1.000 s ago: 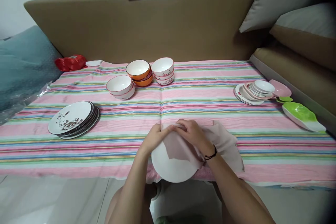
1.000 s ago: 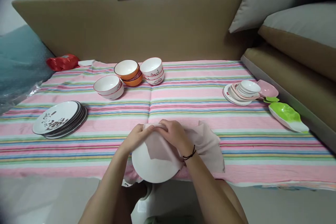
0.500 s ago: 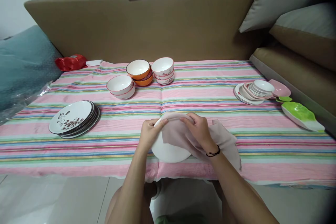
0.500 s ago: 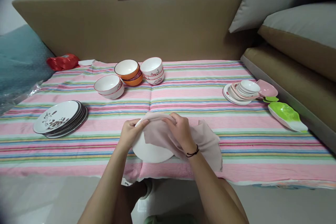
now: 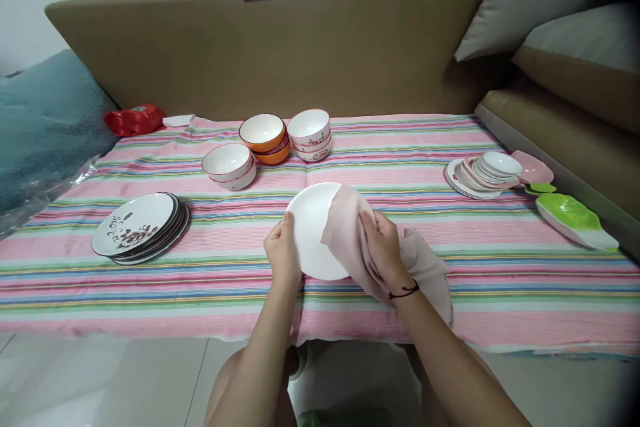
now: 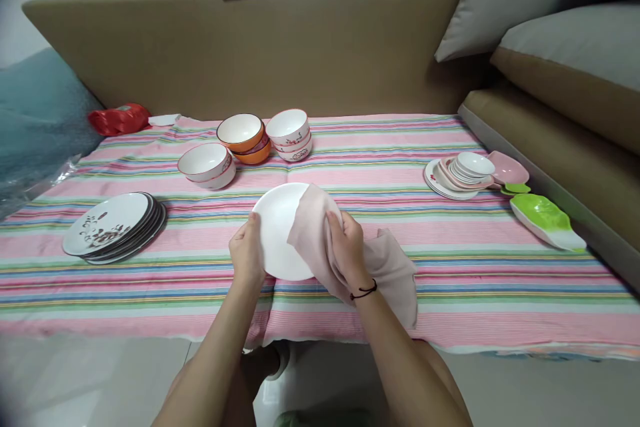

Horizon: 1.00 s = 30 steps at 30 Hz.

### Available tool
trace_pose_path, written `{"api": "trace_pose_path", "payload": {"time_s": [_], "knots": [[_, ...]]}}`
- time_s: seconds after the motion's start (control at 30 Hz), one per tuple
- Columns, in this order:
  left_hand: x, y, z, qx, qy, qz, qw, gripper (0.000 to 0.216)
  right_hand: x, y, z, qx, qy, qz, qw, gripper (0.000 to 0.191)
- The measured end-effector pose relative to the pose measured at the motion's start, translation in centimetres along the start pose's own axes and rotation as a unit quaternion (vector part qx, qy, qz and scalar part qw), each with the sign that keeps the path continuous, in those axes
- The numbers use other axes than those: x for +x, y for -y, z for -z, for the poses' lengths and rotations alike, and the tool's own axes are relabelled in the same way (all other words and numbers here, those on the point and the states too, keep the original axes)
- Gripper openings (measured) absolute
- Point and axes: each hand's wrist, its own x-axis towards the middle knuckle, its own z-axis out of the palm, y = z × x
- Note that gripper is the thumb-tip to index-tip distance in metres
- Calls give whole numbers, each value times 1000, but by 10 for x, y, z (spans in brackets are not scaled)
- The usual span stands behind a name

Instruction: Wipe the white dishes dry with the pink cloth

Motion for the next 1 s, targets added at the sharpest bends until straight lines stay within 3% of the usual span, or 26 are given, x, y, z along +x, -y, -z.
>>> {"api": "trace_pose_path", "payload": {"time_s": [0.17,0.23,0.33,0.47,0.57,0.7,0.83,1.0], "knots": [[4,0,-1,1,-5,-1,1000,49,2,-6,3,20,17,-19,999,36],[4,-3,0,9,7,-2,1000,49,5,-7,5,24,-6,12,1000,24],[2,-8,0,47,28,-31,998,47,9,-7,7,2,-74,92,993,31],[0,-9,-2,76,63,-46,994,44,10,-6,7,-78,-76,156,982,26],[0,-8,-4,63,73,-26,995,44,10,-7,7,-76,-92,130,984,30],[-2,-9,-5,46,88,-3,995,43,9,-4,8,-41,-51,73,995,24],[-4,-9,-3,28,56,-1,998,48,4,0,7,7,-31,30,999,43],[-3,-6,0,-7,30,14,999,47,-5,-6,0,69,-13,-26,997,43]]}}
